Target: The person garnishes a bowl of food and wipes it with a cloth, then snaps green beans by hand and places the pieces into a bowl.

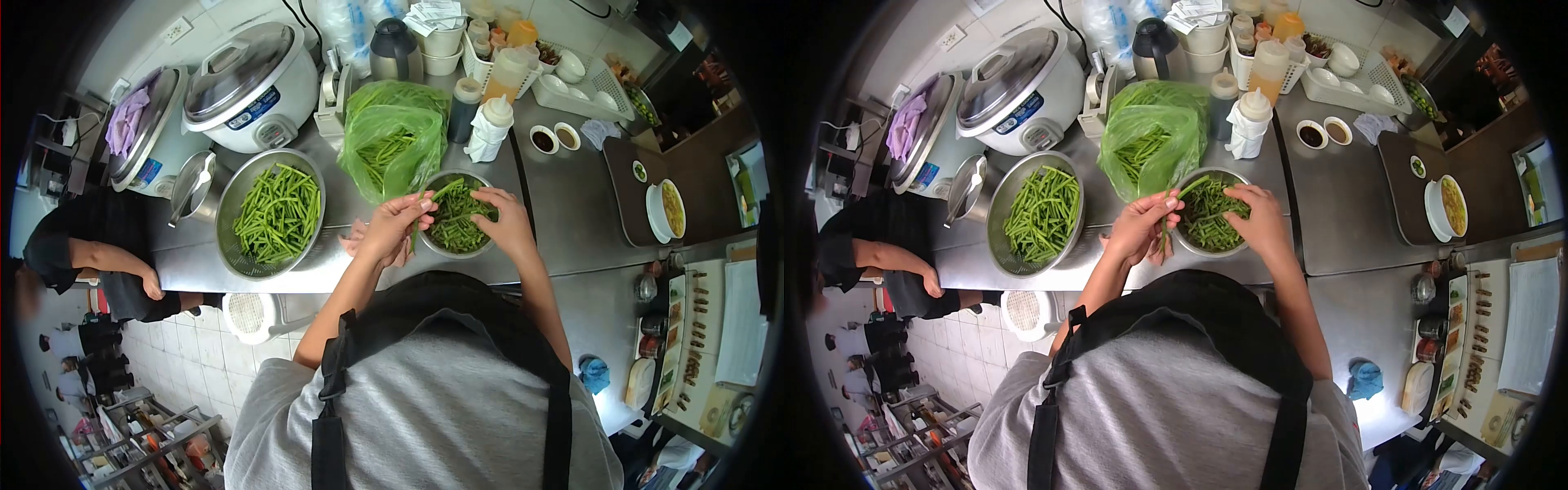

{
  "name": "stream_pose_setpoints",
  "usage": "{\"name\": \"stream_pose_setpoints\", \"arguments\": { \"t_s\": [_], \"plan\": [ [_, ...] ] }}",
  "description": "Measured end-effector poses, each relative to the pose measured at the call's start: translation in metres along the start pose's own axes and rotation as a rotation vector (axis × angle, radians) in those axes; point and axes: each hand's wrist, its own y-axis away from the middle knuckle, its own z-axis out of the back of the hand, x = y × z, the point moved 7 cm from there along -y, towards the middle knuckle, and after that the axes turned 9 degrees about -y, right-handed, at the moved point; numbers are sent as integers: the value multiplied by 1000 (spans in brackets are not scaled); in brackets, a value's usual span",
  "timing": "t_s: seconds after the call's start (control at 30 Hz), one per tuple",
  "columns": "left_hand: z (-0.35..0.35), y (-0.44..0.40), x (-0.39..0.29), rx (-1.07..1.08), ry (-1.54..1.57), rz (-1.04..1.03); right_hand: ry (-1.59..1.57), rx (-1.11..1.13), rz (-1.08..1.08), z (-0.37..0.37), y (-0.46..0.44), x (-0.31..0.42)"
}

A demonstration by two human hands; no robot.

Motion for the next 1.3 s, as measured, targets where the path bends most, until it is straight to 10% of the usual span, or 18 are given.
{"name": "stream_pose_setpoints", "arguments": {
  "t_s": [0.2,0.7,1.1,1.3],
  "plan": [
    [-1,4,-15,59,-254,-129,-894,57,-554,-11,-9,5],
    [-47,48,-88,-251,-1218,-896,-377,63,-291,-2,-17,40],
    [-34,19,-45,-157,-636,-470,-1182,-242,-545,-29,7,23],
    [-16,9,-24,-130,-208,-197,-885,-153,-475,-11,-1,15]
  ]
}}
